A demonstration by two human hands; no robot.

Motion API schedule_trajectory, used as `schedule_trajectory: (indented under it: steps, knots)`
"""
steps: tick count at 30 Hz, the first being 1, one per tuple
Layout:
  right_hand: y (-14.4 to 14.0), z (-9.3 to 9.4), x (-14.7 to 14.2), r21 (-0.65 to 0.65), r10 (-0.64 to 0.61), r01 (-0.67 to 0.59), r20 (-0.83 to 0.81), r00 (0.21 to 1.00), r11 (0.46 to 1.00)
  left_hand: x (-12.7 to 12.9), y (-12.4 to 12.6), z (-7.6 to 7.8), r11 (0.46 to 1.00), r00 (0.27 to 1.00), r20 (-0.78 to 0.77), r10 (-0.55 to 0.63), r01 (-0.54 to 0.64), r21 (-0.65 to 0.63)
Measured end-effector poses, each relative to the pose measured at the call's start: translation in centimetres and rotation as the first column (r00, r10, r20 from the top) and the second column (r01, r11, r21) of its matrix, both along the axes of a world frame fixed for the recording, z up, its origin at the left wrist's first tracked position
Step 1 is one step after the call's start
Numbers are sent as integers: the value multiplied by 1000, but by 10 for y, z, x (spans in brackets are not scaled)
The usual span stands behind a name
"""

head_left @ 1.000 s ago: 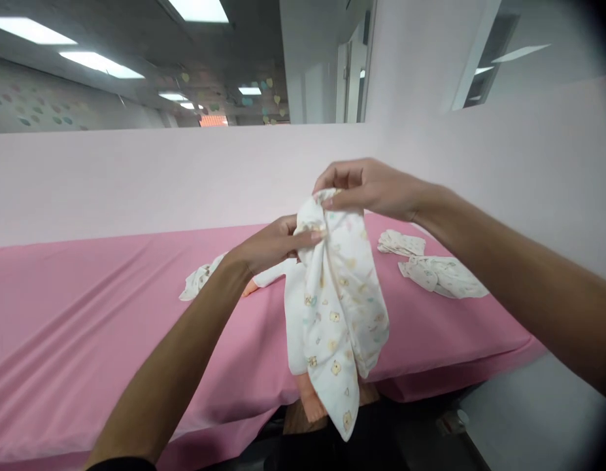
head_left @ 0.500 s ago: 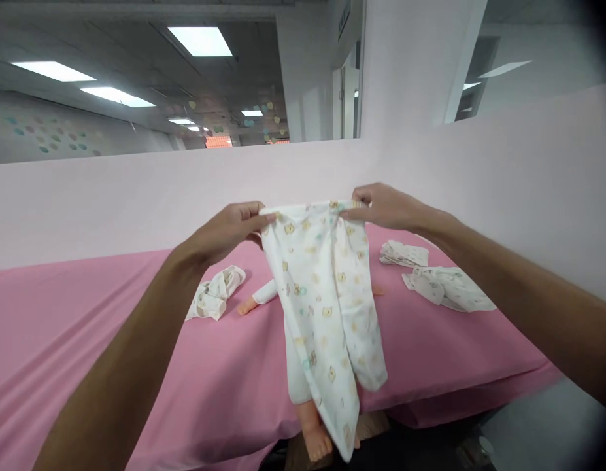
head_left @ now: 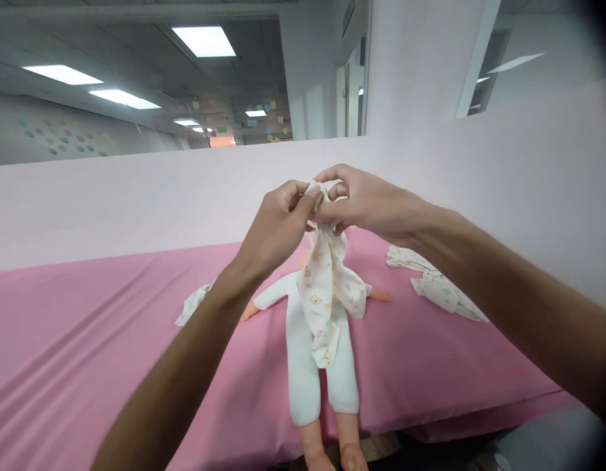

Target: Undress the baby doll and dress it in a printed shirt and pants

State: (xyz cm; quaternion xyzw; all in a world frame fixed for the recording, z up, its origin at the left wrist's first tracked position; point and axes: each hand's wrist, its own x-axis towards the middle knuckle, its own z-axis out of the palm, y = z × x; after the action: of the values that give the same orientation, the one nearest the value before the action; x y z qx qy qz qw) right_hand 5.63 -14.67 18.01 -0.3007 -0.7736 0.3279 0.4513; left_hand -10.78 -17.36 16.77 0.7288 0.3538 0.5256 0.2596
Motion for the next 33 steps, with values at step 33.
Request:
schedule_trajectory:
  steps: [33]
  knots:
    - [82,-131,39,-413,-473,381,-147,869,827,-5,6,-115,818,956,264,-127,252,-517]
